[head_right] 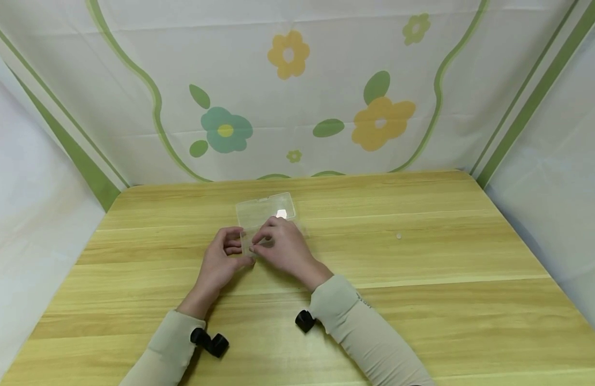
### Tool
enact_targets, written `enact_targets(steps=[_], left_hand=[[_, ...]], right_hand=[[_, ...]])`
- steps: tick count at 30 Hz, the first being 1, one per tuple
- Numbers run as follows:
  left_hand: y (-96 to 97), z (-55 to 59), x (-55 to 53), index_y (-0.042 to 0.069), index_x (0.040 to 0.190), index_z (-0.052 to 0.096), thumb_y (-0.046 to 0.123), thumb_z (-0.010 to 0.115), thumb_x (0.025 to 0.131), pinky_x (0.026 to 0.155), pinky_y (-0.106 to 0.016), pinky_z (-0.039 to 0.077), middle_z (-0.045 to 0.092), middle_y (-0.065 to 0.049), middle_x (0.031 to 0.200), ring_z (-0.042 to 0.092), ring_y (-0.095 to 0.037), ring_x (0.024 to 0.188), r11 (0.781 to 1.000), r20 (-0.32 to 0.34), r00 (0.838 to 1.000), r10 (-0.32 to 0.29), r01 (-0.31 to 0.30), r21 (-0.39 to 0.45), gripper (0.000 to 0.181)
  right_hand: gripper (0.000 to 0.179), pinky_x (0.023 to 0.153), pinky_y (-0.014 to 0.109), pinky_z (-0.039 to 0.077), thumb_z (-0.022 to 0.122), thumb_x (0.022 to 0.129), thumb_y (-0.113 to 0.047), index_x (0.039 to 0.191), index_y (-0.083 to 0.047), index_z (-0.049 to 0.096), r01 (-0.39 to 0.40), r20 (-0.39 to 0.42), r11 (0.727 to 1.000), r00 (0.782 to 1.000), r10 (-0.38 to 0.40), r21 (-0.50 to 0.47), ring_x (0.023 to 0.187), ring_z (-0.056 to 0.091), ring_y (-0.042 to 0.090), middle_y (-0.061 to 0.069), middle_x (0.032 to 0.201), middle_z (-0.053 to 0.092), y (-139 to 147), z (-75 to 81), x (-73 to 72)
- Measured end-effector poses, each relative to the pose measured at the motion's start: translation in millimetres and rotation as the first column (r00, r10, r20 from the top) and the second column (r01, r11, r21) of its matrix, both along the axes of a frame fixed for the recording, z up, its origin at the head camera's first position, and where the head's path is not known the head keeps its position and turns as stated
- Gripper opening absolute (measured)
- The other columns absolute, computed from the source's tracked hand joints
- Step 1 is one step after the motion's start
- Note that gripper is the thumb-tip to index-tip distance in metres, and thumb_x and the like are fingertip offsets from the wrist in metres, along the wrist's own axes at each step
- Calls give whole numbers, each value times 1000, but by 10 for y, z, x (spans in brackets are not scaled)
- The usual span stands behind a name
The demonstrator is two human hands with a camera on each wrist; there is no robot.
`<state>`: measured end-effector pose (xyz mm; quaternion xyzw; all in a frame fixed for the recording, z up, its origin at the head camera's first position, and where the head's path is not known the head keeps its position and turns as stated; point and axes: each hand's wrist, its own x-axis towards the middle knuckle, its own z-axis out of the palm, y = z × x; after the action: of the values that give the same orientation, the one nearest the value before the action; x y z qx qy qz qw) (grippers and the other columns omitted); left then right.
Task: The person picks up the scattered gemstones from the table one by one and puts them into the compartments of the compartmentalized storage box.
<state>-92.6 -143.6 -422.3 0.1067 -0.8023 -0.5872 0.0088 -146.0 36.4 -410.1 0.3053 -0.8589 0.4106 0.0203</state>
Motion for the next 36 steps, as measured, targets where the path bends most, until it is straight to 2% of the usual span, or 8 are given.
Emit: enact_targets(steps=[8, 14, 23, 36], left_hand=[[-5, -8, -6, 8, 145, 57, -4, 85, 77, 105, -46, 56, 64, -16, 139, 66, -31, 118, 1000, 2, 1000, 5, -5, -16, 75], [6, 0, -11, 7, 144, 57, -6, 84, 74, 103, -43, 56, 65, -16, 138, 65, -31, 116, 1000, -4, 1000, 14, -14, -14, 76], [20, -4, -13, 6, 144, 57, -10, 82, 71, 102, -42, 55, 64, -17, 135, 63, -31, 114, 1000, -8, 1000, 20, -20, -14, 78], [30, 13, -16, 7, 145, 56, -10, 82, 73, 104, -43, 54, 63, -16, 137, 63, -30, 115, 1000, 1, 1000, 16, -16, -2, 78]], right_hand=[[8, 80, 30, 52, 88, 90, -16, 97, -15, 83, 1, 27, 1000, 1000, 0, -29, 93, 66, 20, -2, 100, 72, 12, 35, -7], [6, 80, 31, 57, 85, 93, -17, 98, -14, 83, 20, 31, 998, 999, -19, -54, 94, 68, 20, 0, 103, 73, 108, 75, -66], [6, 80, 32, 54, 85, 93, -19, 96, -15, 83, 159, 84, 982, 985, -150, -106, 97, 66, 18, -2, 103, 74, 372, 153, -217], [7, 79, 33, 54, 86, 92, -21, 97, -15, 84, 264, 100, 959, 962, -254, -102, 96, 65, 22, 1, 102, 75, 601, 113, -346]])
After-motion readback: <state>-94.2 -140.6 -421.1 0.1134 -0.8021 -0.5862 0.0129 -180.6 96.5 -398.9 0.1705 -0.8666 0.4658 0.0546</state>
